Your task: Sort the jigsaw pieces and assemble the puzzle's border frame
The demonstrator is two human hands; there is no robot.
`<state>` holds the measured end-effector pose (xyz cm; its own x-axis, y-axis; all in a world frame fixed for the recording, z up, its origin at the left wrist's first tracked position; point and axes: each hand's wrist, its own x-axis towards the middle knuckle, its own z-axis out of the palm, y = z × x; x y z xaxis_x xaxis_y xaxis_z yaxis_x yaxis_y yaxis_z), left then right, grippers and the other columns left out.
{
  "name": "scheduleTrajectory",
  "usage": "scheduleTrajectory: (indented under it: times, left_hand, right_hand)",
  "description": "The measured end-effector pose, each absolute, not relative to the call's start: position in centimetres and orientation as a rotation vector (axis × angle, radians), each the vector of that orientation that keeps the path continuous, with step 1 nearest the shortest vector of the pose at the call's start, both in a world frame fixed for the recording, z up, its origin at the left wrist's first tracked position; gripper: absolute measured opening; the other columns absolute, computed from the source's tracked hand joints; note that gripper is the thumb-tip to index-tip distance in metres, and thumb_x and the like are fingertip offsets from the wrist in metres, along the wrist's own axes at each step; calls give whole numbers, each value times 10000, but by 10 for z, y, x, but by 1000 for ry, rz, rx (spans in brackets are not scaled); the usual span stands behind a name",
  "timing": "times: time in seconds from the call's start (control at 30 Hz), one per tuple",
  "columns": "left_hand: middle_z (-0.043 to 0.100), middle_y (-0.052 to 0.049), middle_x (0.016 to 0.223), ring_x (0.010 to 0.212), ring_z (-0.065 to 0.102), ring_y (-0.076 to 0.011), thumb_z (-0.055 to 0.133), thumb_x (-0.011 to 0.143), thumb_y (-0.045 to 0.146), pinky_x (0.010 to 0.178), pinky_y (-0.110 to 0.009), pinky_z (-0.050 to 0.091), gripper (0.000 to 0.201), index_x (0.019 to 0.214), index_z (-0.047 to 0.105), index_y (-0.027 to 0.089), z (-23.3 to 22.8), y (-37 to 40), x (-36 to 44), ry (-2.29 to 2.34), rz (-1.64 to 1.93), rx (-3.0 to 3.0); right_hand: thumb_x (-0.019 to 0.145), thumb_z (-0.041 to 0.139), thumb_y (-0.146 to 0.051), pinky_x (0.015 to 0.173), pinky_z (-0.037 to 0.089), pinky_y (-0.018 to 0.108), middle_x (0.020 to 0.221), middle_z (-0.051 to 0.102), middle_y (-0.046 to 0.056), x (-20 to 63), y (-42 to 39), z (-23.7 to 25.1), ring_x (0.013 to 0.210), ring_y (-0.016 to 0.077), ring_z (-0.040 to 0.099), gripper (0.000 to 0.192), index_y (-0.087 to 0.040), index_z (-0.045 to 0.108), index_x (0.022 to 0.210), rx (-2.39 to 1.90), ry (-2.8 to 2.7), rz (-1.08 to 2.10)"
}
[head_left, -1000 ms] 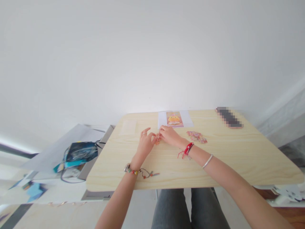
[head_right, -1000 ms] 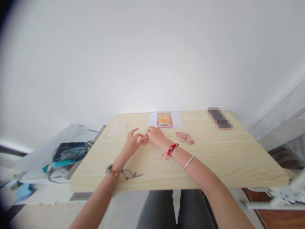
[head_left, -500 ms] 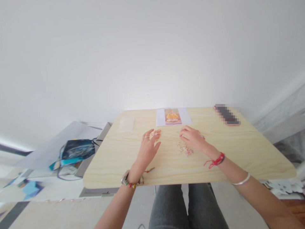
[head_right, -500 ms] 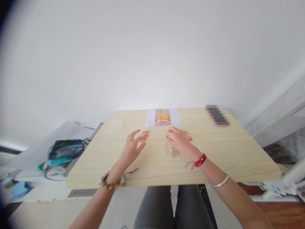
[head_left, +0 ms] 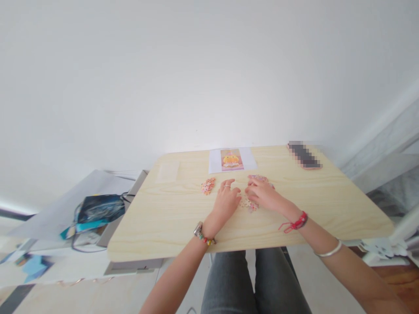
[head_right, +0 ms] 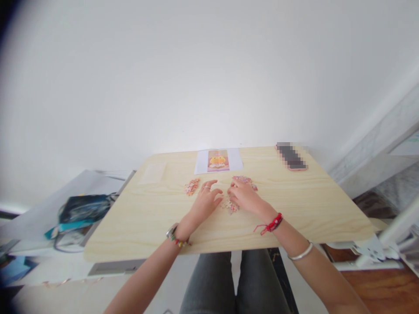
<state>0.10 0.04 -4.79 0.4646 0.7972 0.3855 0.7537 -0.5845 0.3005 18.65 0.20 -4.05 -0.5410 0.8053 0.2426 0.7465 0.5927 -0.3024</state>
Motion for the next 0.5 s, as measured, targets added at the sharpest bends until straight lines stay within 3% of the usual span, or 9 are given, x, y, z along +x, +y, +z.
scheduleTrajectory:
  times: [0.23, 0.5]
  left_hand:
    - [499, -150, 1187, 1142, 452, -297, 611, 741, 125, 878, -485, 463, 85, 814, 637, 161, -53, -2, 10, 1435, 770, 2583]
    - [525, -143, 1167, 1135, 463, -283, 604, 752, 116, 914, -481, 453, 91, 825, 628, 164, -53, 1, 13, 1409, 886, 2603]
  right_hand:
    - [787, 589, -192, 865, 418, 390, 942, 552, 102, 184, 5, -43, 1037, 244, 505, 68, -146, 615, 831, -1199, -2479, 189]
    - [858, 483, -173, 782, 434, 341, 826, 562, 74, 182, 9, -46, 838, 180, 532, 194, -150, 637, 741, -1156, -2444, 152]
